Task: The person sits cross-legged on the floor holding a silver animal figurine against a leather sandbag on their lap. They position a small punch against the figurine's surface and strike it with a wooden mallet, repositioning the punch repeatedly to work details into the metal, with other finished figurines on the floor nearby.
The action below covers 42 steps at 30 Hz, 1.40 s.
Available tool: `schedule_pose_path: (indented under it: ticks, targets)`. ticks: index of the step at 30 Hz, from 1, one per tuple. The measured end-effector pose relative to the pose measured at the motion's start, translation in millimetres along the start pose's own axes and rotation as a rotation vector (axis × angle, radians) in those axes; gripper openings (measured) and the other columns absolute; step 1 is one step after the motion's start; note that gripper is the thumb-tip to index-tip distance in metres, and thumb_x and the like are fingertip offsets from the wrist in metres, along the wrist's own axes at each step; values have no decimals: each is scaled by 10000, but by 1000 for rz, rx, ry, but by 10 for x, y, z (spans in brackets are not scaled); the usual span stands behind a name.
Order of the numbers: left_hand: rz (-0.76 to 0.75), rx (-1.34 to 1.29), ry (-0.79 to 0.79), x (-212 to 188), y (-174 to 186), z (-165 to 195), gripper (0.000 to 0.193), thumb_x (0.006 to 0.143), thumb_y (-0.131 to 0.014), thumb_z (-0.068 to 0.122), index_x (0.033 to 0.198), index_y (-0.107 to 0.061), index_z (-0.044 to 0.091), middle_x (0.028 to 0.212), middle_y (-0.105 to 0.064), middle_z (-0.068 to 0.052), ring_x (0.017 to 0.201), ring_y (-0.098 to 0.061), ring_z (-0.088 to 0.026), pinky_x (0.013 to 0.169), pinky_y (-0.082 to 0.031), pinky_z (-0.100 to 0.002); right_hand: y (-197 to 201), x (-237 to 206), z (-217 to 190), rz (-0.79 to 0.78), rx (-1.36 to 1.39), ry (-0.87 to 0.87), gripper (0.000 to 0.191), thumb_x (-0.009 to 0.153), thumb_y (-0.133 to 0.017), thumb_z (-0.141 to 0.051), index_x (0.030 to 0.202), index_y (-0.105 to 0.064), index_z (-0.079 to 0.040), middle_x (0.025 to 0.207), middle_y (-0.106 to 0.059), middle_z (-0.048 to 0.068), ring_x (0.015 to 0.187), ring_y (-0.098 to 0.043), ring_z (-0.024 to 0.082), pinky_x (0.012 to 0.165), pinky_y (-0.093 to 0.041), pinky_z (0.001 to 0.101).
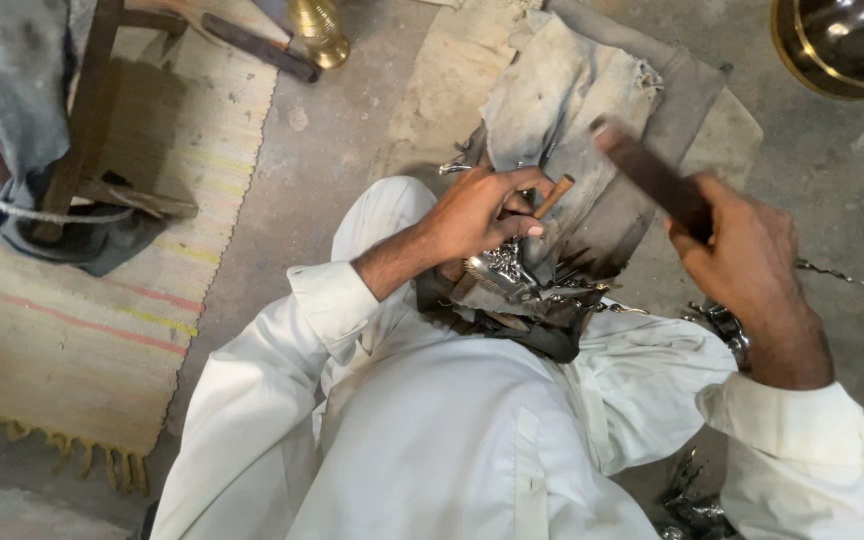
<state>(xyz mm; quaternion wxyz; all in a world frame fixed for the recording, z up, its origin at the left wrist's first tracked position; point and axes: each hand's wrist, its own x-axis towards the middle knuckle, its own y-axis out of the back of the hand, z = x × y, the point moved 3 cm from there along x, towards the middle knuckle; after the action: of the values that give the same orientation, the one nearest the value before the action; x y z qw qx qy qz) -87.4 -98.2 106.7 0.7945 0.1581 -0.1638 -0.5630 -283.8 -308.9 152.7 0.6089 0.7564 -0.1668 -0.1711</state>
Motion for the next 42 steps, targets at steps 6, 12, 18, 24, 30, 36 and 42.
schedule_pose_path:
  ticks: [6, 12, 18, 24, 30, 36, 42]
  targets:
    - [2, -22, -21, -5, 11, 16, 434, 861, -834, 167, 1239, -629, 110, 862, -800, -73, 811, -785, -232, 739, -557, -370, 34, 68, 54, -46, 24, -52, 296, 907, -777, -227, 1143, -637, -116, 814, -682, 159, 796, -687, 395, 723, -501, 504]
    - [1, -31, -69, 10, -3, 3, 433, 851, -817, 127, 1241, -630, 113, 854, -794, -69, 806, -780, -237, 732, -557, -375, -45, 49, 129, -69, 33, -93, 311, 898, -804, -249, 1120, -635, -111, 799, -666, 175, 763, -664, 404, 716, -495, 513]
    - [-21, -8, -50, 16, -1, -14, 426, 848, -829, 127, 1227, -634, 103, 828, -786, -87, 756, -764, -245, 696, -538, -392, -54, 11, 132, 4, 111, -43, 285, 884, -800, -217, 1095, -645, -105, 843, -668, 146, 780, -669, 368, 725, -494, 503]
    - [-40, -3, -62, 29, 7, -17, 416, 865, -830, 135, 1224, -624, 102, 810, -781, -81, 749, -772, -231, 700, -537, -380, -66, -54, 91, 20, 129, -31, 271, 896, -775, -210, 1114, -648, -112, 850, -662, 144, 806, -663, 370, 750, -493, 497]
    - [-57, -8, -72, 5, 34, -47, 392, 862, -841, 138, 1201, -649, 88, 886, -807, -79, 861, -801, -230, 718, -548, -375, -65, -71, 76, -76, -26, -6, 285, 848, -803, -187, 1079, -658, -108, 786, -655, 154, 758, -653, 380, 704, -476, 495]
    - [-58, -46, -31, -29, 68, -124, 456, 868, -832, 178, 1261, -624, 77, 939, -797, -107, 964, -799, -222, 790, -581, -358, -87, -92, 21, -9, 202, -49, 281, 890, -811, -216, 1074, -636, -95, 780, -655, 140, 687, -651, 343, 666, -475, 450]
    - [-78, -9, -47, -6, 63, -127, 446, 881, -818, 182, 1274, -626, 96, 903, -803, -106, 984, -799, -220, 809, -573, -370, -103, -57, -18, 116, 105, 35, 281, 908, -792, -202, 1114, -636, -92, 806, -650, 141, 746, -657, 351, 693, -476, 458]
